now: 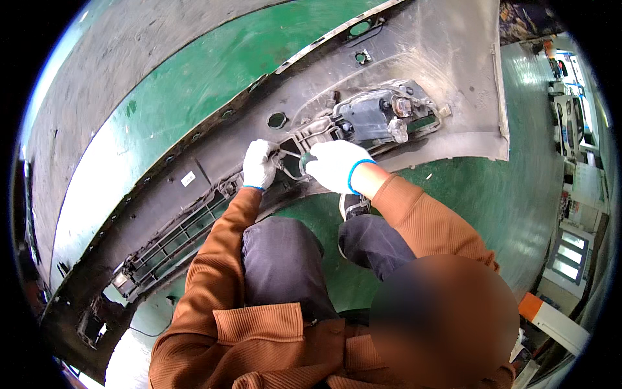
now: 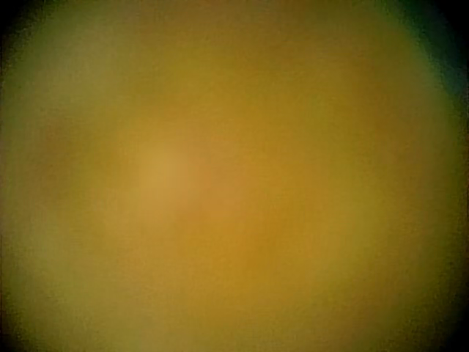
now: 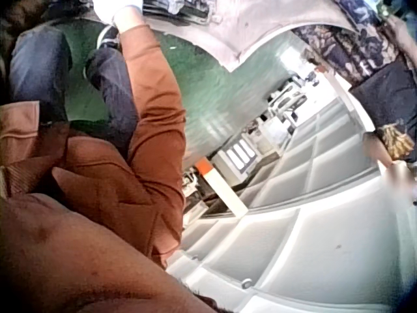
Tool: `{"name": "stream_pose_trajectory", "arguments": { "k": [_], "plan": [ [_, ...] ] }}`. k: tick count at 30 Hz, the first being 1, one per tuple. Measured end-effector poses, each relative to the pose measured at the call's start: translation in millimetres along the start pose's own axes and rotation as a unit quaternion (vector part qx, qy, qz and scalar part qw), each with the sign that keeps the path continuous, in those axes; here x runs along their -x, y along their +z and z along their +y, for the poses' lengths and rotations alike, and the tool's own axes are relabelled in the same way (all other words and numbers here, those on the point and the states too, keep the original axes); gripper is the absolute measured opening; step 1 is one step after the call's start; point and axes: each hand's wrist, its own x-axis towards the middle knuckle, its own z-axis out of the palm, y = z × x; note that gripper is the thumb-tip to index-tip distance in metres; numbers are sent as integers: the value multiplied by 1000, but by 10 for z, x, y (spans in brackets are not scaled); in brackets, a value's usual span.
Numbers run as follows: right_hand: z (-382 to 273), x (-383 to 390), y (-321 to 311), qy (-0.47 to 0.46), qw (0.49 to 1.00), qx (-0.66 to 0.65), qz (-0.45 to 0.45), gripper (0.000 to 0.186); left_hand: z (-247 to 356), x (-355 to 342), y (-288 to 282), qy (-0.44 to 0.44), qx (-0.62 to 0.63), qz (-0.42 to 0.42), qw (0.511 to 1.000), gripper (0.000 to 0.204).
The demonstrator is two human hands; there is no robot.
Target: The person uses a screwdriver to remove screws and disassemble a car bumper cover. They remove a plastic trim piece and then proceed to detach a mechanical component from the bumper assembly.
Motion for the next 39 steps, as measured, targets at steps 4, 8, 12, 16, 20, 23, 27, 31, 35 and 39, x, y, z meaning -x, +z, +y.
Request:
{"name": "stream_pose_trajectory", "arguments": {
  "k": [4,8,12,16,20,23,27,31,35,39],
  "plan": [
    [-55,255,77,-35,993,-80,76,34,95,3,-59,9,-88,-59,994,14],
    [97,629,-7,-1,996,-82,38,46,175,-68,-48,-17,-73,-69,995,17],
    [676,1105,-167,-98,983,-153,-19,60,87,-33,-102,-37,-63,-66,995,20],
    [1249,1742,-68,-36,968,-249,-13,56,241,-140,-308,24,-78,-67,994,18],
    [1556,1903,483,122,835,-536,-33,56,228,-242,-563,-19,-94,-127,987,22],
    [1626,1815,841,40,833,-552,-6,55,301,-391,-762,-126,-81,-195,969,37],
    [1675,1635,940,-16,830,-557,-23,51,393,-620,-1119,-128,-46,-385,913,35],
    [1812,1521,955,16,813,-581,-29,51,956,-899,-1185,-36,-94,-556,825,44],
    [1977,1407,1153,2,847,-532,13,44,1347,-953,-803,44,-164,-624,763,58],
    [1949,1435,942,6,850,-527,15,43,1955,-795,-202,-58,-164,-615,769,72]
  ]
}}
